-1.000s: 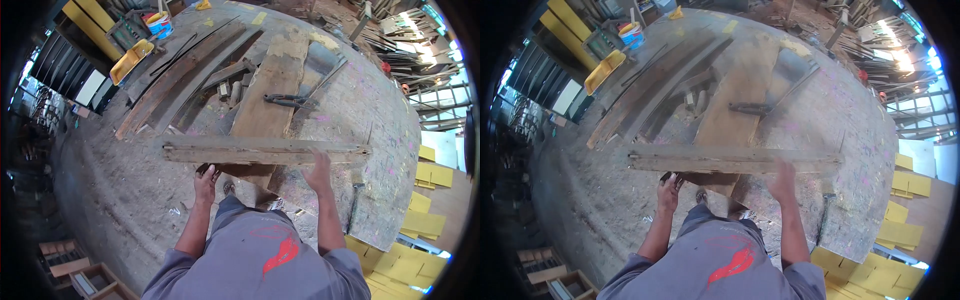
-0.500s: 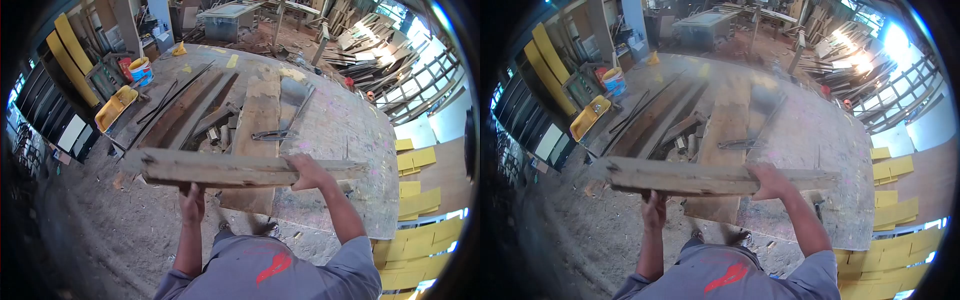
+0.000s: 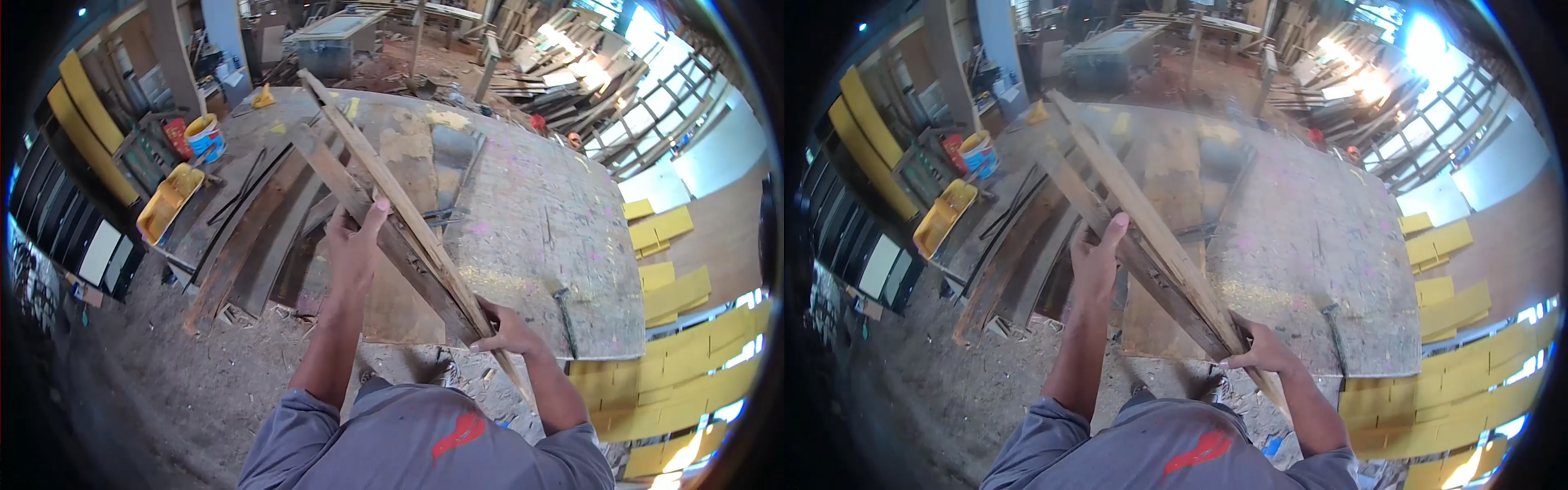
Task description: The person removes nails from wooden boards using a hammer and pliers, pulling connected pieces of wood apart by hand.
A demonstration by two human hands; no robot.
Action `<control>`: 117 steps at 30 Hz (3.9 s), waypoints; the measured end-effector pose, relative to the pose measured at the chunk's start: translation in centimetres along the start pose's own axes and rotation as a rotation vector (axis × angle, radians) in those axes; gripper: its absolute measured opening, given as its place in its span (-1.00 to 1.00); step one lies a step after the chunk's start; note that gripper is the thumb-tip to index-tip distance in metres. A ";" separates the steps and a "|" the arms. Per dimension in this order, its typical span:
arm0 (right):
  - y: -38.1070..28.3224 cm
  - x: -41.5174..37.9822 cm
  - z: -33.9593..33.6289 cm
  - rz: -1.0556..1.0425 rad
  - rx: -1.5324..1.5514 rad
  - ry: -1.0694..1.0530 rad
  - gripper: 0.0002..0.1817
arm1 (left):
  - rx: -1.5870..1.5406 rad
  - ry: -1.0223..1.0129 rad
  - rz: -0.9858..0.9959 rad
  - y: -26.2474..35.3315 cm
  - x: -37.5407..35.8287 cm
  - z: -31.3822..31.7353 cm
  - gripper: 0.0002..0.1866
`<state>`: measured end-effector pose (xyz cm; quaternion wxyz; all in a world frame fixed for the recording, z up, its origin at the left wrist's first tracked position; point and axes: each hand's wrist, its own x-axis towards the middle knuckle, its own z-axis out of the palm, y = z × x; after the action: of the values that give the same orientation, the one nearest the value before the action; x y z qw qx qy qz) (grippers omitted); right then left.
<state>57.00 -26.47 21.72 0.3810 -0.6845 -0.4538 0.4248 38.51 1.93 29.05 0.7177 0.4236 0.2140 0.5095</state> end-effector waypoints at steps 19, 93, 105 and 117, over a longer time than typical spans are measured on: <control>8.1 -8.2 -3.0 0.018 0.510 0.189 0.07 | 0.505 -0.323 0.053 -4.8 -2.0 14.0 -0.63; 13.1 4.3 -41.8 -0.213 0.925 1.243 -0.72 | 1.601 -1.297 -0.021 -34.5 -2.0 17.6 -0.15; 9.4 3.2 -39.1 -0.298 0.871 1.315 -0.70 | 1.618 -1.316 -0.085 -34.6 -1.8 17.8 -0.10; 9.0 -2.6 -36.5 -0.301 0.918 1.451 -0.69 | 1.560 -1.187 0.137 -33.8 -3.2 17.2 -0.22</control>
<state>92.97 -36.61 26.93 0.8664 -0.4975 0.0315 -0.0302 68.58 -11.87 10.15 0.1968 0.9775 0.0699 -0.0300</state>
